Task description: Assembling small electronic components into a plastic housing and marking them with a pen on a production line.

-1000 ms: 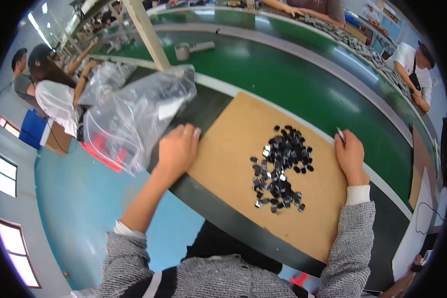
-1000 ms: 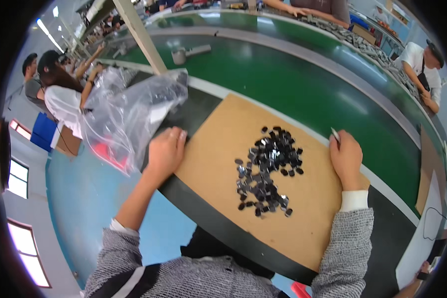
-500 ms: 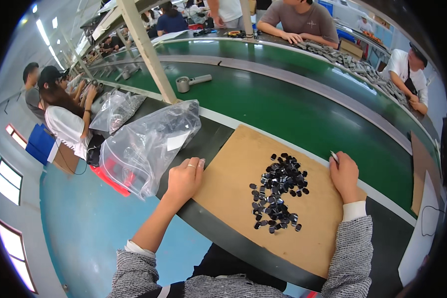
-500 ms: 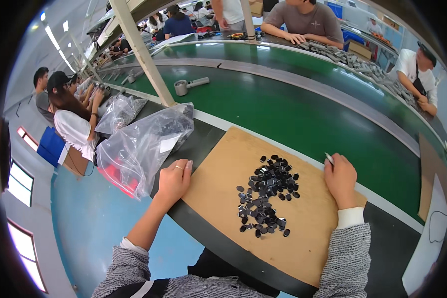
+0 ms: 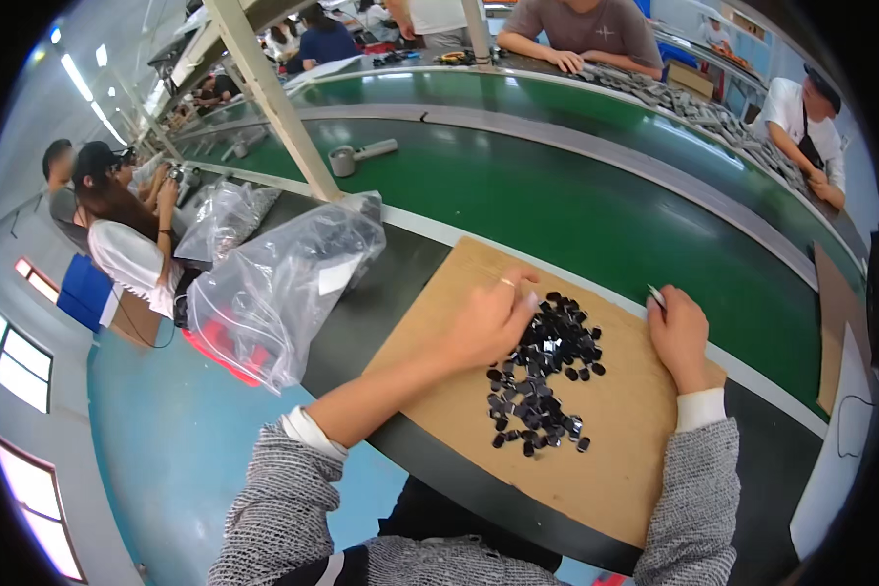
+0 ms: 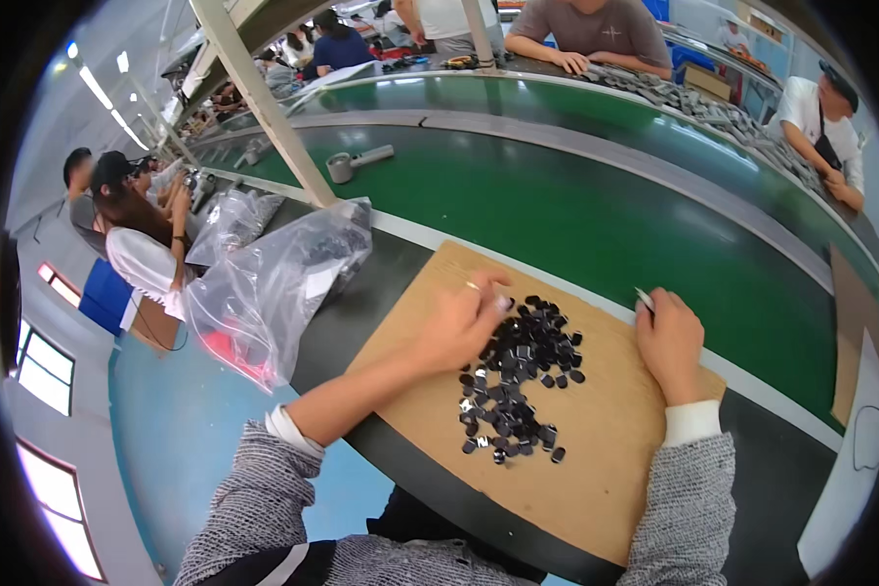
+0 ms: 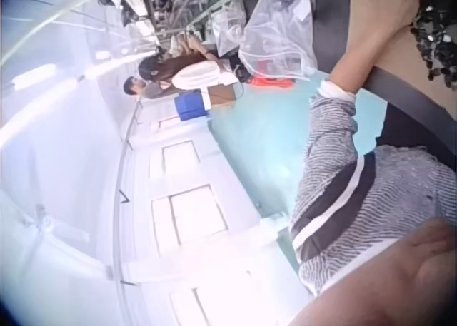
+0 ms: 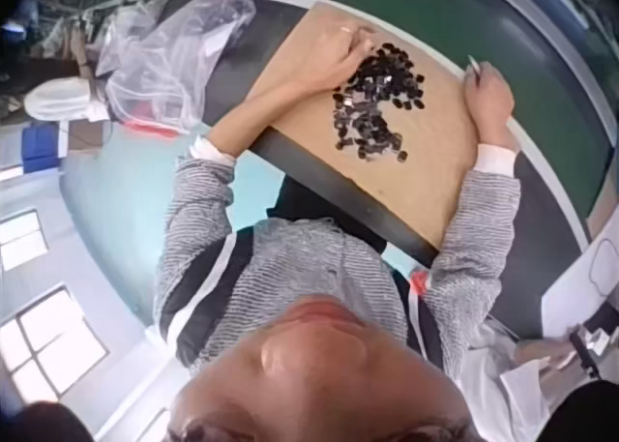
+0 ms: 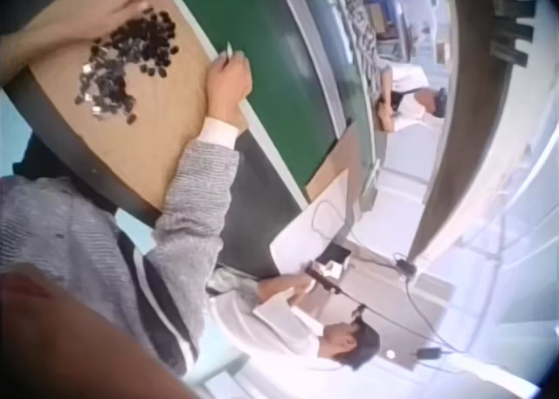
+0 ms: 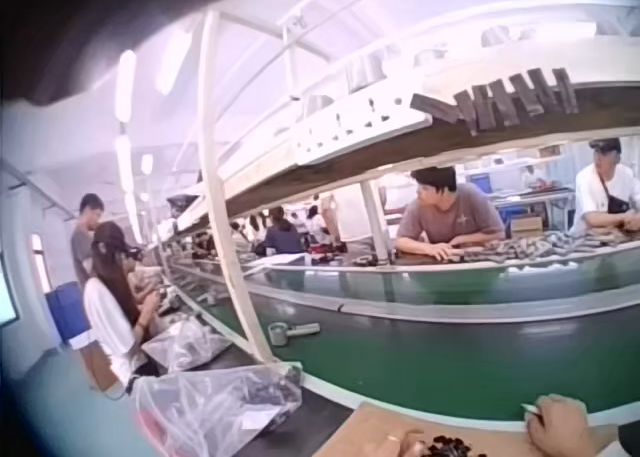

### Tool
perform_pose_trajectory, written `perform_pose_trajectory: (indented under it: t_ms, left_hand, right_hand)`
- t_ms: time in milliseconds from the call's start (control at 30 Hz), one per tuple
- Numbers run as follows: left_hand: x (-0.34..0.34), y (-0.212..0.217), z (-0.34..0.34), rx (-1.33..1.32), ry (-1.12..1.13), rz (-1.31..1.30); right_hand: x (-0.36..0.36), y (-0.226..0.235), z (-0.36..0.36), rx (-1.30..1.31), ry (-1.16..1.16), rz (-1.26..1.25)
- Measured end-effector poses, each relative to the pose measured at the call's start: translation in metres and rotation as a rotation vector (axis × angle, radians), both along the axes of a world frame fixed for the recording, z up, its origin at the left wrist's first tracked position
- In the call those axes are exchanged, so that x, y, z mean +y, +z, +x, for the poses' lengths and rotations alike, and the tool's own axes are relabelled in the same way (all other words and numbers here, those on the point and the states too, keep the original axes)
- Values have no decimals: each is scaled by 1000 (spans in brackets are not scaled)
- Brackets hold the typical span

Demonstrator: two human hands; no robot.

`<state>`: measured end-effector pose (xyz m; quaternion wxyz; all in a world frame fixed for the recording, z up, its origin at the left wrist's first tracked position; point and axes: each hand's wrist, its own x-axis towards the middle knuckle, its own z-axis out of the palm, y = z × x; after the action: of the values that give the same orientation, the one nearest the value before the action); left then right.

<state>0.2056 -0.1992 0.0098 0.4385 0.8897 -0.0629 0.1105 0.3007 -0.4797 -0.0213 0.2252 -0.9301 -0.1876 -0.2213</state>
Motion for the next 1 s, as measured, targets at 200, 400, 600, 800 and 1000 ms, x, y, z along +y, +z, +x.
perform_pose_trajectory:
  t_ms: [200,400,600,800,1000]
  left_hand:
    - [13,-13,-7,-358,-65,127]
    - [-17,22,-78,-179,-707,-109]
    - [-23,-7,-116,5,-1114,-223]
    - [-20,-10,-88,24,-1024,-108]
    - [-15,-4,-37,-101,-921,-13]
  right_hand:
    - [12,9,-7,37,26,-9]
    - [-3,0,-2,52,-36,-40]
    - [10,3,2,5,-17,-42]
    - [2,-2,-2,35,-57,-69]
    - [8,-2,-3,19,-50,-46]
